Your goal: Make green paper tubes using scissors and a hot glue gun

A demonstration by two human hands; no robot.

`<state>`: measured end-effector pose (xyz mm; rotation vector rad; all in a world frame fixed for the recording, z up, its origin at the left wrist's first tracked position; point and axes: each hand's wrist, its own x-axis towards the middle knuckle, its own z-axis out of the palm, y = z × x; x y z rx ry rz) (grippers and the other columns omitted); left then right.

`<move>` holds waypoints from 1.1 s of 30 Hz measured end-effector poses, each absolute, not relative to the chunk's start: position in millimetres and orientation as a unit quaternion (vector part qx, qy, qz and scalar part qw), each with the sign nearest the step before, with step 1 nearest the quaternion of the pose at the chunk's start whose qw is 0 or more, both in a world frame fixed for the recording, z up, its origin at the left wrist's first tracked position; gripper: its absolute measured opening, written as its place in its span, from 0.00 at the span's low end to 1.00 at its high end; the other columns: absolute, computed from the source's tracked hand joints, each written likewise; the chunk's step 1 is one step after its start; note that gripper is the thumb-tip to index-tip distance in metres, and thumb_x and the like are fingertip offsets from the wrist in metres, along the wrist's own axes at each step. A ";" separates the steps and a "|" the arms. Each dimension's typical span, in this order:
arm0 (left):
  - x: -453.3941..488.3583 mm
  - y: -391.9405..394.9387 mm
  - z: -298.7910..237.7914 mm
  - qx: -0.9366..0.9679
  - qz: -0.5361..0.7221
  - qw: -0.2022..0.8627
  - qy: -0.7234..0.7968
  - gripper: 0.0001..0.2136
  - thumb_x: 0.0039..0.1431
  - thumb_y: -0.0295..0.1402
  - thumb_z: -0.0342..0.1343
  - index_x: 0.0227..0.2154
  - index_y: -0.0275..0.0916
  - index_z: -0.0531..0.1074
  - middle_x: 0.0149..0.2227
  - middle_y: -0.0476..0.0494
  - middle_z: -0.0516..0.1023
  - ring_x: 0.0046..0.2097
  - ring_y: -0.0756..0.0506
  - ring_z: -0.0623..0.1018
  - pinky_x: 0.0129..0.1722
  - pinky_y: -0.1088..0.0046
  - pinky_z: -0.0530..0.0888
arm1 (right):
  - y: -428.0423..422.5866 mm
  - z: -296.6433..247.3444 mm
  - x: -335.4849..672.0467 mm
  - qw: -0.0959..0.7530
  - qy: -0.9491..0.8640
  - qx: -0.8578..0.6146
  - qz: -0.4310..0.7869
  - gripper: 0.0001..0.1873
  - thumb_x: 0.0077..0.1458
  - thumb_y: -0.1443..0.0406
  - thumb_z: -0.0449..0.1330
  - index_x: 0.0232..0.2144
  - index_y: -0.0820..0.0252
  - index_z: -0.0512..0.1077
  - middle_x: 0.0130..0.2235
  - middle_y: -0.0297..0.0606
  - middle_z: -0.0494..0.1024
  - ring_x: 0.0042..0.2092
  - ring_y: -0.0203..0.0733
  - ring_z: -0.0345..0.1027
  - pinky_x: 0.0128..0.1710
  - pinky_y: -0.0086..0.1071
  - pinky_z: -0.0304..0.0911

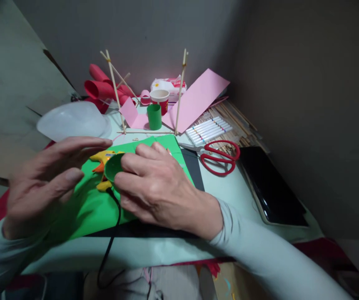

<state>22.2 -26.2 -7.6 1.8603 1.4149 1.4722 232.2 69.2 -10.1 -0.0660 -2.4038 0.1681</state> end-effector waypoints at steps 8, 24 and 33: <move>17.4 -8.7 -23.7 0.655 0.407 0.264 0.579 0.47 0.50 0.40 0.74 0.71 0.46 0.57 0.70 0.36 0.66 0.71 0.31 0.65 0.71 0.48 0.63 | 77.7 -14.5 232.5 0.345 -0.936 -0.014 -0.068 0.15 0.69 0.70 0.54 0.32 0.64 0.77 0.30 0.38 0.69 0.34 0.43 0.52 0.36 0.39 0.48; 15.7 -3.4 -36.0 0.708 0.324 0.230 0.584 0.48 0.56 0.43 0.70 0.74 0.44 0.49 0.74 0.35 0.60 0.74 0.34 0.60 0.72 0.52 0.60 | 100.6 -16.0 236.8 0.454 -0.752 -0.205 0.432 0.05 0.64 0.66 0.59 0.41 0.59 0.75 0.40 0.36 0.77 0.41 0.39 0.71 0.43 0.34 0.64; 12.6 -15.6 -12.4 0.755 0.401 0.021 0.518 0.06 0.61 0.38 0.66 0.39 0.46 0.81 0.51 0.42 0.80 0.55 0.37 0.77 0.56 0.58 0.72 | 119.3 -33.9 232.5 0.472 -0.649 -0.224 0.553 0.17 0.61 0.62 0.56 0.21 0.55 0.57 0.24 0.27 0.52 0.25 0.33 0.45 0.26 0.30 0.48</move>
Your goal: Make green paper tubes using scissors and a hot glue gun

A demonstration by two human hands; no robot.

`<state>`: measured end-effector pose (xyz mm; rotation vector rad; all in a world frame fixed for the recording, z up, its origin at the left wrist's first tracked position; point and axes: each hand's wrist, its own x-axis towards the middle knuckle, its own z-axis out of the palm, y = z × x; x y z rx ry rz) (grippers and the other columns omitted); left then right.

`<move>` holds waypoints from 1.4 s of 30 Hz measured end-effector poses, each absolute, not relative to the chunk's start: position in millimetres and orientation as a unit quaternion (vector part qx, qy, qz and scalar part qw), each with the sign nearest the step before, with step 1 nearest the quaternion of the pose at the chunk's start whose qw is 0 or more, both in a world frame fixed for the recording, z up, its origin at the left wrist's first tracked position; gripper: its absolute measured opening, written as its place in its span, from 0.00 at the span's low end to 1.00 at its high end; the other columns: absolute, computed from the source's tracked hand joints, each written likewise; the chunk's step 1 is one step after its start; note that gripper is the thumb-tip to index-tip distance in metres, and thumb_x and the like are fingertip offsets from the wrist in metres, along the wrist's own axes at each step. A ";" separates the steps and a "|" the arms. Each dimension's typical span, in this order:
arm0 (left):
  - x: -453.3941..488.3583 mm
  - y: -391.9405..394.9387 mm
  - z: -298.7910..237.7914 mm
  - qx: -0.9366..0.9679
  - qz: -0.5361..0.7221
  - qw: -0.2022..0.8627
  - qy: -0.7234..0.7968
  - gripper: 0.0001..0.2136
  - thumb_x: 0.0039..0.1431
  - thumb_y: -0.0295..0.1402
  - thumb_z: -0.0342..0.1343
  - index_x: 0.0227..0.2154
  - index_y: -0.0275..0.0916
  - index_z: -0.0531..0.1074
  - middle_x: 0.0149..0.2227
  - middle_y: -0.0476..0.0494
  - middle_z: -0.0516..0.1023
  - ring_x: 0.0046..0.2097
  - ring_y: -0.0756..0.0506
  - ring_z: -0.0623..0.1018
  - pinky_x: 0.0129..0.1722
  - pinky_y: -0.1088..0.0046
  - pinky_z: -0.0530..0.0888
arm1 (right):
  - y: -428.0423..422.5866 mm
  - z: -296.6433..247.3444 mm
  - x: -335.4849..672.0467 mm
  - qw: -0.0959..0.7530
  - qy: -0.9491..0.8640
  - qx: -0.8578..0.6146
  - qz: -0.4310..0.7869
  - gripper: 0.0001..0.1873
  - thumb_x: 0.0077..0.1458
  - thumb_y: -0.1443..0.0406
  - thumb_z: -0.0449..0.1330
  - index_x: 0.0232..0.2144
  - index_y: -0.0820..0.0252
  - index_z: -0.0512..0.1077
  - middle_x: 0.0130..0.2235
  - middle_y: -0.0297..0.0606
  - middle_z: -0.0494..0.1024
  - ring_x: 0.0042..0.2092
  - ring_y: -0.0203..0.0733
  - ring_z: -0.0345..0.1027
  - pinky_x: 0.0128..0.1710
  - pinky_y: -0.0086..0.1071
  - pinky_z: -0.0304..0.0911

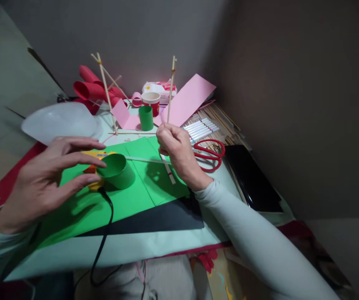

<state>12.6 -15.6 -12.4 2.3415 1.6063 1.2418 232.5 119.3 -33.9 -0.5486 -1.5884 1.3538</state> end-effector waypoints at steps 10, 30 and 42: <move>13.4 -12.7 -18.3 0.645 0.498 0.151 0.559 0.05 0.59 0.32 0.67 0.28 0.43 0.80 0.45 0.46 0.82 0.51 0.40 0.79 0.50 0.62 0.75 | 121.3 -28.8 234.0 0.499 -0.628 -0.210 0.559 0.27 0.61 0.48 0.64 0.22 0.55 0.59 0.23 0.25 0.55 0.24 0.32 0.47 0.24 0.31 0.45; 14.3 -19.8 -12.1 0.632 0.557 0.114 0.527 0.06 0.60 0.32 0.67 0.27 0.46 0.81 0.48 0.44 0.83 0.58 0.37 0.77 0.58 0.51 0.75 | 98.6 -32.6 232.0 0.452 -0.654 -0.210 0.569 0.18 0.68 0.58 0.58 0.26 0.58 0.65 0.25 0.27 0.63 0.27 0.33 0.55 0.27 0.29 0.53; 19.7 -23.6 -14.0 0.689 0.540 -0.050 0.481 0.15 0.58 0.22 0.66 0.38 0.55 0.83 0.38 0.48 0.76 0.49 0.42 0.74 0.46 0.61 0.75 | 99.7 -39.1 227.0 0.456 -0.649 -0.195 0.576 0.15 0.62 0.56 0.66 0.29 0.59 0.71 0.28 0.29 0.69 0.29 0.33 0.62 0.31 0.29 0.59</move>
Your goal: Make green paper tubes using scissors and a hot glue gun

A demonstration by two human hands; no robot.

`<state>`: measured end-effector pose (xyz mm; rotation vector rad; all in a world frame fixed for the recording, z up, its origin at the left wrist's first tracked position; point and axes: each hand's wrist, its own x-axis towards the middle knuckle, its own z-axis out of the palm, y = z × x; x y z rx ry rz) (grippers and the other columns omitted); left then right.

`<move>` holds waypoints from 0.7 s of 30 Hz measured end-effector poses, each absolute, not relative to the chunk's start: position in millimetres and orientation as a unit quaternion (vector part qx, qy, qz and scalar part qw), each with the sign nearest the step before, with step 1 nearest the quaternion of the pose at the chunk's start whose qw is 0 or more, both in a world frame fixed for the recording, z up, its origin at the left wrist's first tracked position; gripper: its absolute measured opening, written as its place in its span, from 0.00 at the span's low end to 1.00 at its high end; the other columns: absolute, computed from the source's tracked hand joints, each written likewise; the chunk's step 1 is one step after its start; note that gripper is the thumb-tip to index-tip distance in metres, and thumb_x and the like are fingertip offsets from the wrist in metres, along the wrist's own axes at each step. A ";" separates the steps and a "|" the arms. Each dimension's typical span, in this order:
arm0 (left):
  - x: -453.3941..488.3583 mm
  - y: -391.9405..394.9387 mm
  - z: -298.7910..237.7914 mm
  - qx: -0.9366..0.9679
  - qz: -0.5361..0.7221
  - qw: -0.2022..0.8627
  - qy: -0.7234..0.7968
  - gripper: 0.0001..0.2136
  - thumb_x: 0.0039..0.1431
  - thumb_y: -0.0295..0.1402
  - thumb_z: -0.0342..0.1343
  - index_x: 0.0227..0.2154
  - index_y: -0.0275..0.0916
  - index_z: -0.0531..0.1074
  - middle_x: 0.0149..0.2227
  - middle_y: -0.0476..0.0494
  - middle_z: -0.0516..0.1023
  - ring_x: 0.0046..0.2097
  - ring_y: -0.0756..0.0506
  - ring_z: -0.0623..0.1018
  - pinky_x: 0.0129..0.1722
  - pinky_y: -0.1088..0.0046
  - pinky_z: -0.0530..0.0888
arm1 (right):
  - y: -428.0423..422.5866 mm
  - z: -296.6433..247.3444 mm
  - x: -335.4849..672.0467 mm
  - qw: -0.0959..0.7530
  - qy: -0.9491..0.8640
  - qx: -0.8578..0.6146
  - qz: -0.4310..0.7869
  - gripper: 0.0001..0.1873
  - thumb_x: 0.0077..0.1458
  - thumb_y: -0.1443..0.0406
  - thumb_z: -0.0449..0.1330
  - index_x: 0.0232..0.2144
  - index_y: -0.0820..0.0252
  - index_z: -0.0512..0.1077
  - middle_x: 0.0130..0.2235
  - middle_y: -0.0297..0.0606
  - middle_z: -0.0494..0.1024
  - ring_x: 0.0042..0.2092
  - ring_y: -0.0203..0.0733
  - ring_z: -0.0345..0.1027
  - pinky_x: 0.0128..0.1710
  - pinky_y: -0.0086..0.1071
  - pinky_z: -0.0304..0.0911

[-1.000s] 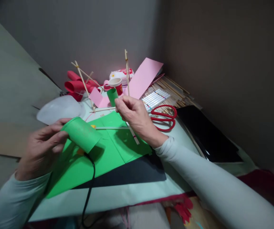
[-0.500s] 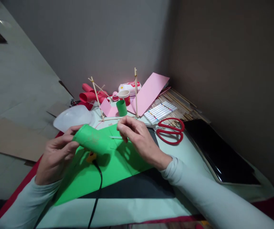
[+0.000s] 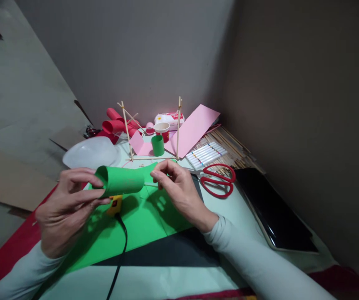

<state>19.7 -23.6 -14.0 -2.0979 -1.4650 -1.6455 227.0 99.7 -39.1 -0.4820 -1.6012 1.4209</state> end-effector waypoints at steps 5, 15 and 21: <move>14.4 -22.4 -18.8 -0.641 -0.621 -0.024 -0.450 0.10 0.52 0.26 0.72 0.33 0.51 0.86 0.37 0.47 0.81 0.48 0.41 0.76 0.46 0.65 0.75 | 103.3 -41.8 224.7 0.459 -0.628 -0.194 0.598 0.10 0.60 0.59 0.67 0.35 0.59 0.75 0.32 0.32 0.76 0.32 0.34 0.70 0.33 0.28 0.67; 20.3 -8.4 -10.6 -0.278 -0.744 -0.407 -0.451 0.17 0.28 0.39 0.83 0.21 0.41 0.83 0.26 0.51 0.81 0.30 0.51 0.77 0.36 0.78 0.80 | 104.8 -41.5 227.9 0.442 -0.667 -0.222 0.557 0.13 0.62 0.62 0.66 0.48 0.58 0.73 0.46 0.38 0.79 0.47 0.37 0.73 0.43 0.29 0.69; 16.1 -6.3 -15.1 -0.258 -0.698 -0.445 -0.498 0.18 0.32 0.45 0.81 0.26 0.43 0.83 0.33 0.47 0.83 0.38 0.45 0.79 0.40 0.70 0.82 | 88.6 -28.7 227.7 0.360 -0.744 -0.186 0.532 0.18 0.63 0.60 0.64 0.52 0.60 0.70 0.45 0.40 0.79 0.44 0.40 0.74 0.44 0.34 0.70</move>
